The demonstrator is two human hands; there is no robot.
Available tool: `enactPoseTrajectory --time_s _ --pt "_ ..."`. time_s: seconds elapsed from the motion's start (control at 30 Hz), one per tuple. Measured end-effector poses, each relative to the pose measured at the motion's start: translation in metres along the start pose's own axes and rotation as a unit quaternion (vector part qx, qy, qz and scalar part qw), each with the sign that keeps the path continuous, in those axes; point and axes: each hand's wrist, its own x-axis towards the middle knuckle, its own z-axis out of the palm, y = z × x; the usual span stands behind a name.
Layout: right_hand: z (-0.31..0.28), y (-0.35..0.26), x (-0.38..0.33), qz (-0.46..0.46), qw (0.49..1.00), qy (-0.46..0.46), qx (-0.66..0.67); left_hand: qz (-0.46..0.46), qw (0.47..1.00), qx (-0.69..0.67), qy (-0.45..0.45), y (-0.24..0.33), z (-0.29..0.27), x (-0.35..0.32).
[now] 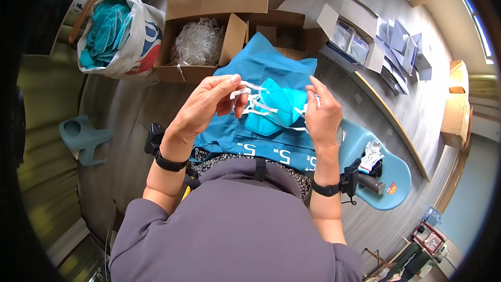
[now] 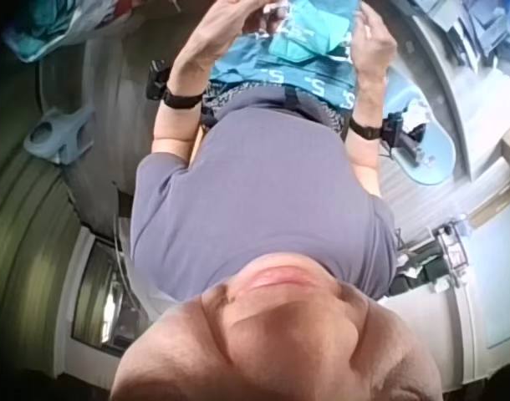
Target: Checking and packing green medical masks from a bulk supply into individual plastic packets.
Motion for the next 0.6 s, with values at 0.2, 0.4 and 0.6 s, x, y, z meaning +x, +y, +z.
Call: enactPoseTrajectory --time_s 0.2,0.4,0.6 --pt "0.000 -0.102 0.002 -0.028 0.950 -0.130 0.281 -0.043 0.997 0.028 -0.058 0.001 0.010 0.005" --pt "0.012 -0.087 0.005 -0.094 0.952 -0.114 0.269 -0.007 0.995 0.010 -0.103 -0.003 0.006 -0.004" --pt "-0.005 -0.077 0.000 0.007 0.882 -0.222 0.415 -0.004 0.994 -0.042 -0.097 -0.021 0.017 0.001"
